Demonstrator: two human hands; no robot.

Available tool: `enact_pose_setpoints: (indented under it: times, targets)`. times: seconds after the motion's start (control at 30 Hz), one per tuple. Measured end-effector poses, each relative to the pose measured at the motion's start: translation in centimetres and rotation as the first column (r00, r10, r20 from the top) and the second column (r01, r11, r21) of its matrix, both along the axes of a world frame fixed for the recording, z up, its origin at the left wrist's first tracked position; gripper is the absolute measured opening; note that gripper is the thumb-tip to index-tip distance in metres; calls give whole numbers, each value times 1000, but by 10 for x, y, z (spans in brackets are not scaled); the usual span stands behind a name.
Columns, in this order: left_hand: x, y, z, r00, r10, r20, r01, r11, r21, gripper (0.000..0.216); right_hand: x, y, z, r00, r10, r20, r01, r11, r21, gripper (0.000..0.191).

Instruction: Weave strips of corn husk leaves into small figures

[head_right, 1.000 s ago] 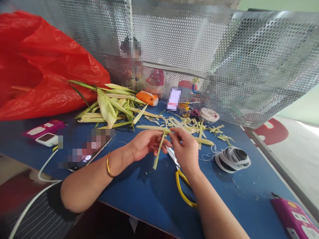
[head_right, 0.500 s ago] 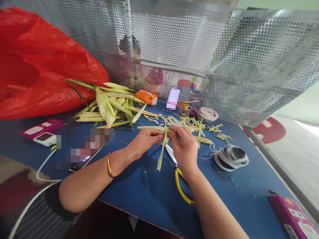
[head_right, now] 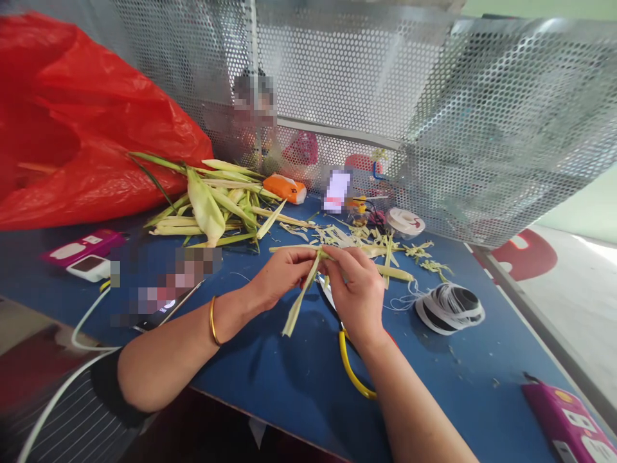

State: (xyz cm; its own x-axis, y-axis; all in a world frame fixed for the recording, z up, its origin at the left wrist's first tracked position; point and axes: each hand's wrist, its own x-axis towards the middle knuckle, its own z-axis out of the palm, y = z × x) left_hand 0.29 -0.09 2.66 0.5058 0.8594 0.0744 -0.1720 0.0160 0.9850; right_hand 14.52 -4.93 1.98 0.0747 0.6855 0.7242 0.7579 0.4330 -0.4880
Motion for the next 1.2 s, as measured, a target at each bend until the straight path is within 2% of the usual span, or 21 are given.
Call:
enact_pose_setpoints:
  times: [0.17,0.3,0.47,0.63,0.8,0.97,1.1,1.2]
  targets:
    - [-2,0,3,997,-45,66,57,980,-192,38,1,-1,-1,996,-1,84,1,1000,-5,28]
    - [-1,0,2,997,-6,73,23,970,-243,32,-1,0,-2,980,-8,201,14,999,-31,27]
    - [-1,0,3,997,-9,76,33,946,-323,20,-2,0,-3,989,-60,133,66,997,-39,30]
    - [1,-1,1,998,38,43,-23,955,-297,16,-1,0,-3,959,-34,280,35,999,1,34]
    - [3,1,-2,989,147,-10,-146,973,-179,21,-4,-3,2,954,-53,294,59,998,-14,32]
    - [4,6,-4,977,212,16,-209,973,-102,27,-6,-7,9,974,5,227,35,984,-174,32]
    - [4,6,-5,983,183,12,-180,977,-116,33,-2,-6,11,993,45,106,-5,935,-354,37]
    - [2,6,-2,993,110,33,-104,984,-147,33,5,-4,15,996,94,-2,-86,897,-433,39]
